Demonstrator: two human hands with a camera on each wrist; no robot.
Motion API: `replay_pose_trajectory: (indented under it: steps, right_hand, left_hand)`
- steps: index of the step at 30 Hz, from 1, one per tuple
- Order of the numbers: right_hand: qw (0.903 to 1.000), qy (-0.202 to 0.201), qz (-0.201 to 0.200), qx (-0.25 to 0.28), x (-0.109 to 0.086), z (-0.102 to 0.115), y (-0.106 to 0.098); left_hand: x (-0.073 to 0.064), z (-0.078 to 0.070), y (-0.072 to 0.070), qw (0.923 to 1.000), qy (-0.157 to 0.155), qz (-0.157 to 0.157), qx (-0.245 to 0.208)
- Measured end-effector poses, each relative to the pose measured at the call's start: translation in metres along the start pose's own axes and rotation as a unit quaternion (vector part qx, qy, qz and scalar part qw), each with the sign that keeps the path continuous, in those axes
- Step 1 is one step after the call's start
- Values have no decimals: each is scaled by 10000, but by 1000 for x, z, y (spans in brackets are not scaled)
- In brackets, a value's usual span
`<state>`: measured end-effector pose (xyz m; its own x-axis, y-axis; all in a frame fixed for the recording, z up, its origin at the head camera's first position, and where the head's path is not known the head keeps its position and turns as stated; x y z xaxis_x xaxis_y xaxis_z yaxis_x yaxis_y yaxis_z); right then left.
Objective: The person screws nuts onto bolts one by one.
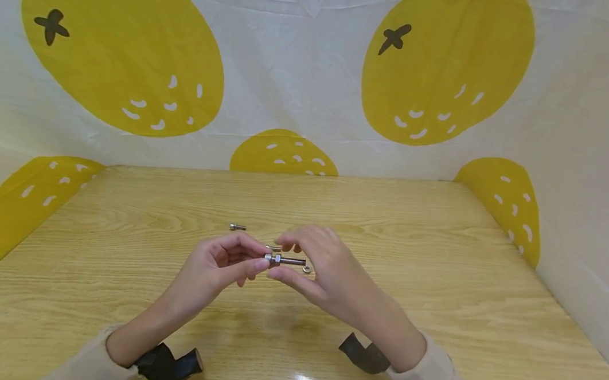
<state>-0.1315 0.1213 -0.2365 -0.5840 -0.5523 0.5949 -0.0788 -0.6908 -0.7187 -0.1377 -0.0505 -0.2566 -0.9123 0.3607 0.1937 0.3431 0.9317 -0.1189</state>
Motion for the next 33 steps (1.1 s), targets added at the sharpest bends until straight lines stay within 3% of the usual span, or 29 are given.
replay_pose_trajectory:
  steps: [8, 17, 24, 33]
  right_hand:
    - [9967, -729, -346, 131, 3, 4, 0]
    - [9985, -478, -258, -45, 1, 0, 3]
    - [9996, -123, -165, -171, -1, -1, 1]
    - [9981, -547, -286, 74, 2, 4, 0]
  left_hand:
    - [1, 0, -2, 10000, -82, -44, 4]
    - [1, 1, 1, 9999, 36, 64, -85]
    - [1, 2, 1, 9999, -76, -41, -58]
    - [2, 2, 0, 9998, -173, -69, -84]
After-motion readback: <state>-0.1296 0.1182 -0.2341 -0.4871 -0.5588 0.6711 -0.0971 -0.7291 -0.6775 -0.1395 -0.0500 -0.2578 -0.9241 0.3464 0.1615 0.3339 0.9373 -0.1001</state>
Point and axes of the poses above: each hand's wrist, its own x-axis towards the middle knuckle, its own y-axis out of the palm, z = x × y, the point moved 4 cm from there along x, towards the middle knuckle, and after that the axes turned 2 degrees about -z, right-handed, at the moved point
